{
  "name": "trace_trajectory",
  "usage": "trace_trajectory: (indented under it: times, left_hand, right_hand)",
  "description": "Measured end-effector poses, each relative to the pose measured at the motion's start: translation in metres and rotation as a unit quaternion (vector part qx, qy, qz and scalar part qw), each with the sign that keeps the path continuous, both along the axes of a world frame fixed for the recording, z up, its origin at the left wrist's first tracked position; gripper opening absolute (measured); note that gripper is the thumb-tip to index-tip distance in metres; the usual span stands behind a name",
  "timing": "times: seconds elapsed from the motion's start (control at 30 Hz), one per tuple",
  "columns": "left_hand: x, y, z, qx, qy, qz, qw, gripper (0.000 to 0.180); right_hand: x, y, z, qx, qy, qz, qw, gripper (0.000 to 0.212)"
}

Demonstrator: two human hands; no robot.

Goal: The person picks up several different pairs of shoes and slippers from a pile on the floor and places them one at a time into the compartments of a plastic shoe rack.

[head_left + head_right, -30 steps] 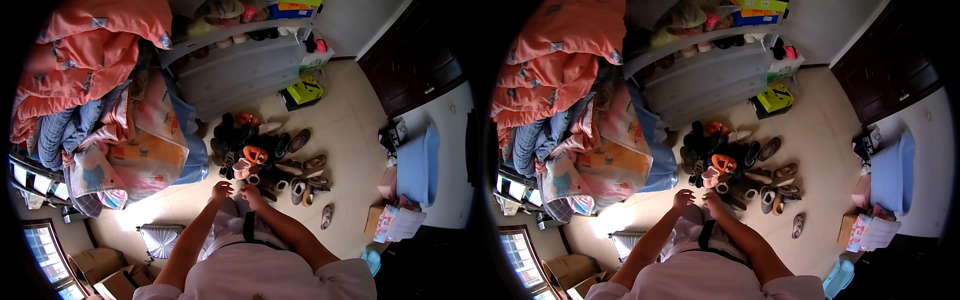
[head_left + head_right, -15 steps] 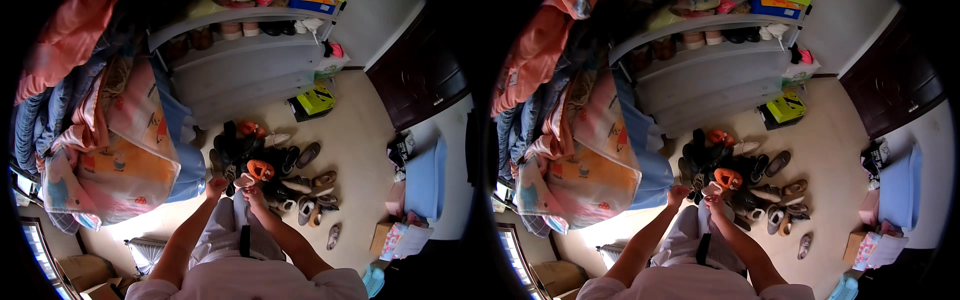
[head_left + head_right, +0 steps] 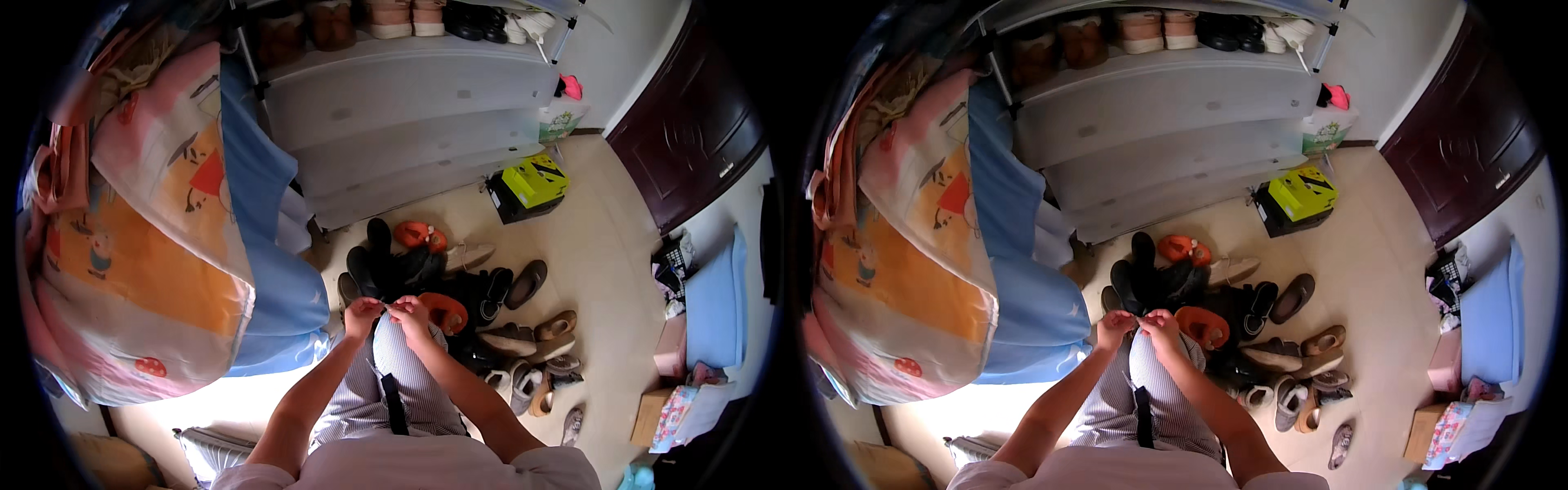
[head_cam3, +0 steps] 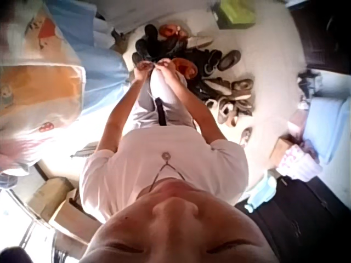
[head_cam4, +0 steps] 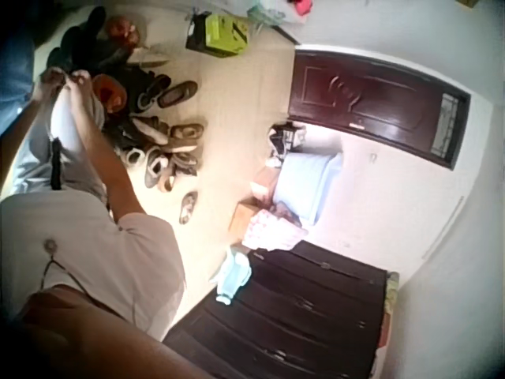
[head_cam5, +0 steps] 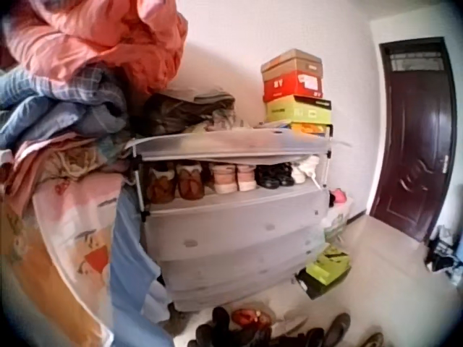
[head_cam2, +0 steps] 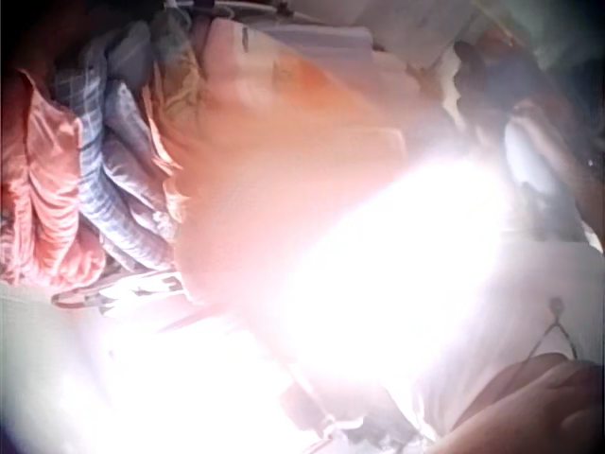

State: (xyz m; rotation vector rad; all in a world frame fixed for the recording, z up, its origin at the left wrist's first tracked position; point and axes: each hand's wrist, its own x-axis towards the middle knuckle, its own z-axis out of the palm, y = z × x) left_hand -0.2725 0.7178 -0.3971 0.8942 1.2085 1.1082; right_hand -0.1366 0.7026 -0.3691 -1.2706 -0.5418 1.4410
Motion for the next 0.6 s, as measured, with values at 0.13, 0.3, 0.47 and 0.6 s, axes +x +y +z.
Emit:
trace_trajectory:
  times: [0.13,0.3,0.47,0.6]
  left_hand:
    - [-0.003,0.013,-0.007,-0.012,-0.054,-0.005,0.998,0.012]
    - [-0.007,0.046,0.006,0.038,-0.068,-0.012,0.997,0.011]
    - [-0.010,0.099,0.057,0.081,-0.084,-0.027,0.993,0.028]
    - [0.002,0.159,0.123,0.097,-0.075,-0.014,0.992,0.048]
  right_hand:
    - [-0.010,0.014,-0.019,0.021,0.036,0.014,0.999,0.020]
    - [-0.008,0.045,-0.027,0.045,0.040,0.031,0.998,0.016]
    - [-0.003,0.097,0.028,0.047,0.121,0.063,0.989,0.017]
    - [0.005,0.166,0.083,0.118,0.143,0.098,0.978,0.028]
